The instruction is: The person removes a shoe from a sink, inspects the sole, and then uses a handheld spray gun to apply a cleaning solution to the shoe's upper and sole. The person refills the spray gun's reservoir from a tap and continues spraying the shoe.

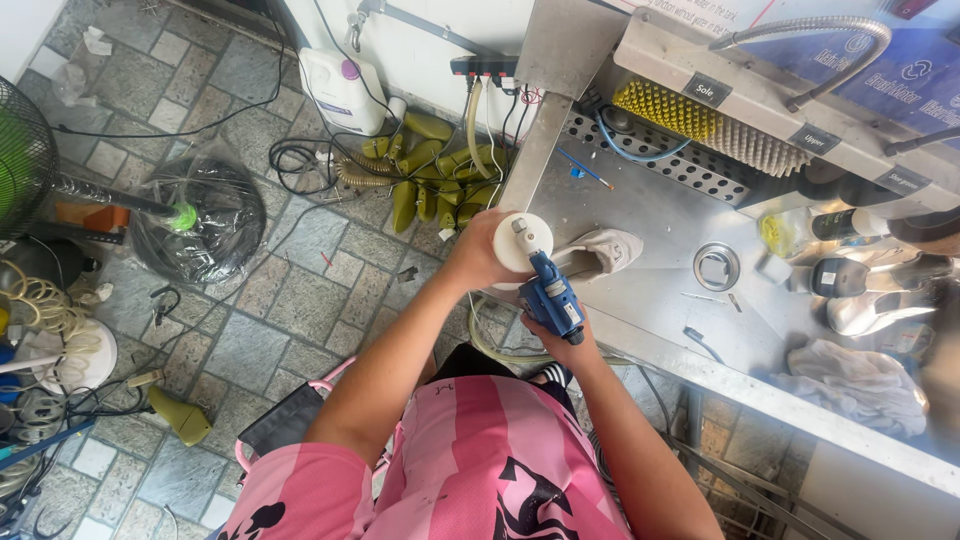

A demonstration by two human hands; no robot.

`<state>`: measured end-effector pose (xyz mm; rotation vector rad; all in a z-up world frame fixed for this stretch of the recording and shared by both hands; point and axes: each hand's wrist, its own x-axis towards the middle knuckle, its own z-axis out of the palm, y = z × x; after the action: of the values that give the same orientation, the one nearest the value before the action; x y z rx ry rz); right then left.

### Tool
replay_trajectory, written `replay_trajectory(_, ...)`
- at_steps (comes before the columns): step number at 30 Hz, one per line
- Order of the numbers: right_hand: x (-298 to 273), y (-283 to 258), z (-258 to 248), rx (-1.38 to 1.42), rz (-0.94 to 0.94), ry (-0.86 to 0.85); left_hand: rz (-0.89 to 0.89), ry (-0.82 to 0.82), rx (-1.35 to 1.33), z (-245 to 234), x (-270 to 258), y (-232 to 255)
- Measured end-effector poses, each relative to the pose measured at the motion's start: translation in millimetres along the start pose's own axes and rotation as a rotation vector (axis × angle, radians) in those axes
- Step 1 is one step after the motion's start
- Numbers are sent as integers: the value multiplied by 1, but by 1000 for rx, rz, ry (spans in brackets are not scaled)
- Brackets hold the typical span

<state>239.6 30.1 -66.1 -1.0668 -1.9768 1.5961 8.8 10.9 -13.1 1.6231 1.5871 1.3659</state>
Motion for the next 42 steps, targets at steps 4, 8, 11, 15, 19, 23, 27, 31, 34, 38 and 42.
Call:
replay_trajectory(4,-4,-5,2,-8,34,-58,13,323,221,16,-28,24)
replay_trajectory(8,-6,-10,1,-45,-20,-50,207,6,-71,-17,-3,13)
replay_trajectory(11,-6,-7,3,20,-6,-56,69,-237,-89,-22,6,0)
replay_trajectory(15,-8,0,3,-7,37,-15,-45,227,143,19,-20,10)
replay_trajectory(19,-9,1,3,-34,10,-19,72,226,67,19,-22,14)
replay_trajectory(23,-9,-1,2,-29,-31,-9,240,-127,-80,-18,6,-2)
replay_trajectory(27,-8,1,2,-56,1,-1,-1,-150,83,-2,-2,-1)
replay_trajectory(31,-8,5,1,-58,-7,-19,23,294,136,25,-25,13)
replay_trajectory(34,-7,8,-1,-78,-36,-33,74,86,-29,7,-15,3)
replay_trajectory(38,-8,13,0,-21,-31,-27,-49,-281,-171,-8,6,-13)
replay_trajectory(42,-4,14,6,-9,168,14,-35,241,160,29,-18,5)
